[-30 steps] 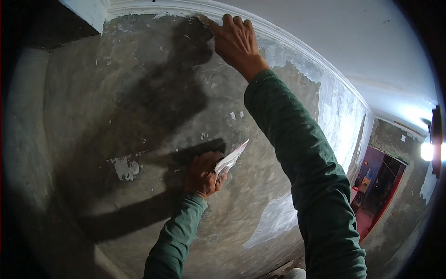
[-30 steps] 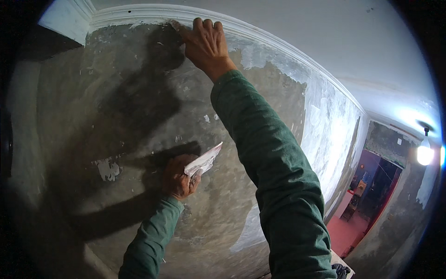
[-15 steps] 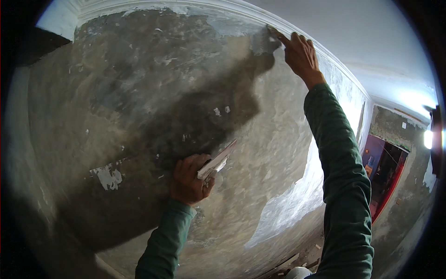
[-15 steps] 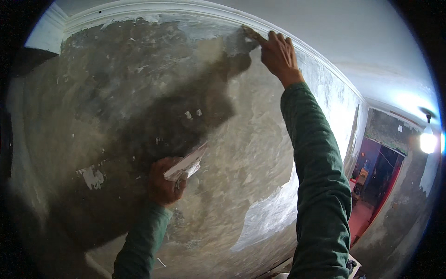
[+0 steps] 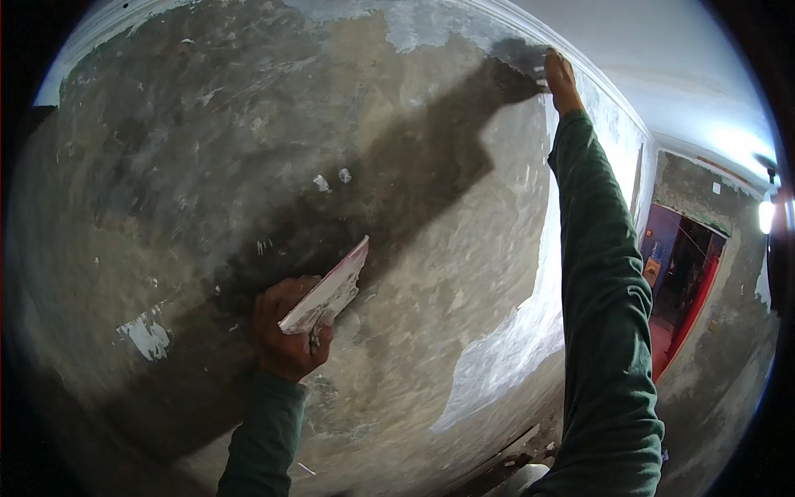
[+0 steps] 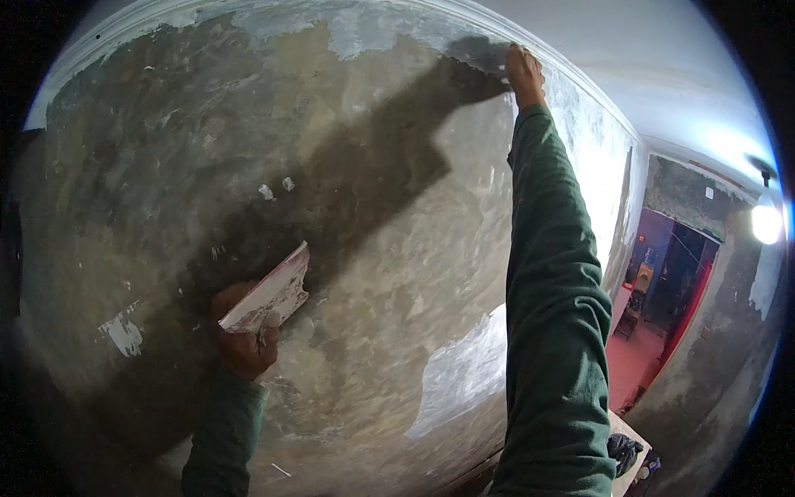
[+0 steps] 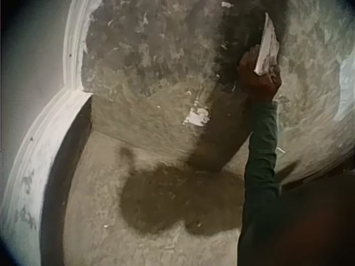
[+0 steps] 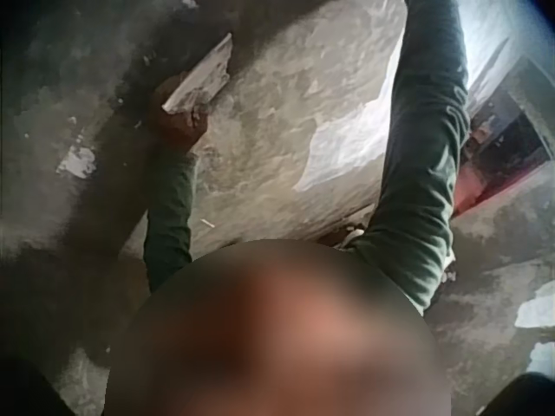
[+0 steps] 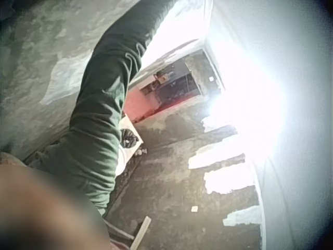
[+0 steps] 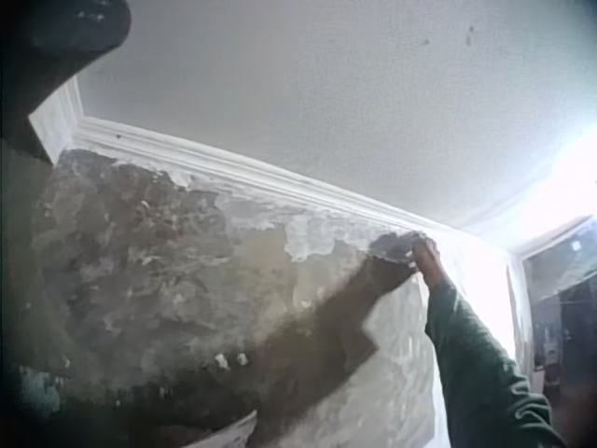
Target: Applying plaster or filler to a wall with a putty knife.
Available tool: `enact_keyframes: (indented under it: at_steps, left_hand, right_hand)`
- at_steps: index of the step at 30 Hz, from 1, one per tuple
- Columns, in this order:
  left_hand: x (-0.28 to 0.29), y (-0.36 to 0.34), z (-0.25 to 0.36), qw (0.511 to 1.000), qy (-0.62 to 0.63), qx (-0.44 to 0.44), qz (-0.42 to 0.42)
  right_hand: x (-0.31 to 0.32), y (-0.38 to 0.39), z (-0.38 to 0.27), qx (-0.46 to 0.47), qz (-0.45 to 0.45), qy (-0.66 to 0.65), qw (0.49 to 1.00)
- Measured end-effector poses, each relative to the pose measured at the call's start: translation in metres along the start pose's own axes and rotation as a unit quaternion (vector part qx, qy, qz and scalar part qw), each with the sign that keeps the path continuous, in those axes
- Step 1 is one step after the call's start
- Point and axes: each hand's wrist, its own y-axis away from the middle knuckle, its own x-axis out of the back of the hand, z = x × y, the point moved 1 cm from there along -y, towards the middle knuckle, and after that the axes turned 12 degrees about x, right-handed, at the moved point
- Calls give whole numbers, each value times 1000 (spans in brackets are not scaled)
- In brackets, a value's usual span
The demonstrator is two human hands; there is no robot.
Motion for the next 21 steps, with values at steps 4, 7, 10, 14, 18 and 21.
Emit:
enact_keyframes:
  at_steps: [4,7,10,14,18,21]
  left_hand:
    - [-3,-5,8,999,30,1,11]
    - [10,-6,7,1000,16,15,5]
    - [2,-6,7,1000,18,-14,10]
    - [8,-2,4,1000,11,-8,7]
    - [-12,2,6,1000,5,-8,14]
    - [-7,1,5,1000,-2,-15,6]
  right_hand:
    - [-1,-3,-25,28,32,-16,999]
    - [-44,33,-136,-67,32,1,997]
    - [-46,53,-213,-39,25,152,987]
    - [-81,97,-350,64,22,163,984]
    - [-107,120,-444,136,67,165,975]
    - [-123,141,-510,197,78,111,971]
